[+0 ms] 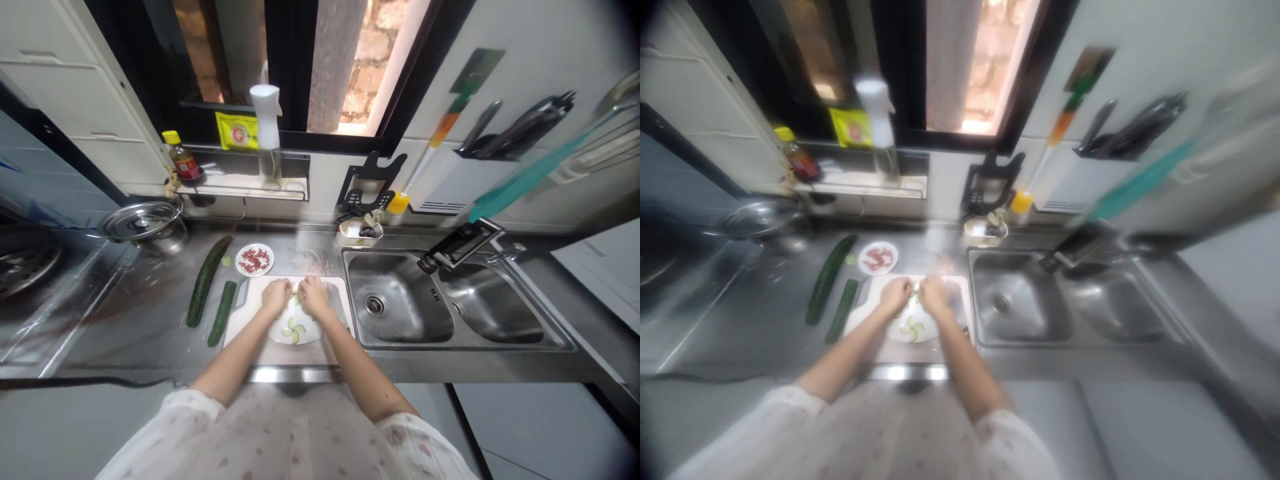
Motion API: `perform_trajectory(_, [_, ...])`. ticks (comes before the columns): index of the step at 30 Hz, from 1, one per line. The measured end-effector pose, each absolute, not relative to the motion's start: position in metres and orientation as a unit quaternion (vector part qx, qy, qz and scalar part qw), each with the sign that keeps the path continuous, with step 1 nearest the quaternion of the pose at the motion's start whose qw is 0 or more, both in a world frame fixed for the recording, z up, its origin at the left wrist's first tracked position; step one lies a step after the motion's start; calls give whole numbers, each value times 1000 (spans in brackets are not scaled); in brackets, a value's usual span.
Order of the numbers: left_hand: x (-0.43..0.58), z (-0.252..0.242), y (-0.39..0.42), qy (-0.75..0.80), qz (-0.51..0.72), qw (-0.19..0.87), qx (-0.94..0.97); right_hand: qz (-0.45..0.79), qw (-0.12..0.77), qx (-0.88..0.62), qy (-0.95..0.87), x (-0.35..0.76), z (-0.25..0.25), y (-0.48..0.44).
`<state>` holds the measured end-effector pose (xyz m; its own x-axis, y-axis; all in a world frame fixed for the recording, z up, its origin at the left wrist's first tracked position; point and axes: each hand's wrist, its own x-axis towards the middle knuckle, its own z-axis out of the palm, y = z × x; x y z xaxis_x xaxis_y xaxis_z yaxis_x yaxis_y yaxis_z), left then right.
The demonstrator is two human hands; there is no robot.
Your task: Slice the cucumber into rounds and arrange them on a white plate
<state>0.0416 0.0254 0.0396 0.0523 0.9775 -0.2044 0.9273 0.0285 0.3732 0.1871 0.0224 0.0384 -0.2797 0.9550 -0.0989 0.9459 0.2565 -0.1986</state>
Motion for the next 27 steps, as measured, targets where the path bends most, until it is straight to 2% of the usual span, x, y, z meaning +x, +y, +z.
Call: perform_trajectory(27, [43,34,26,667,47,202,715,98,-6,-612,-784,180,29,13])
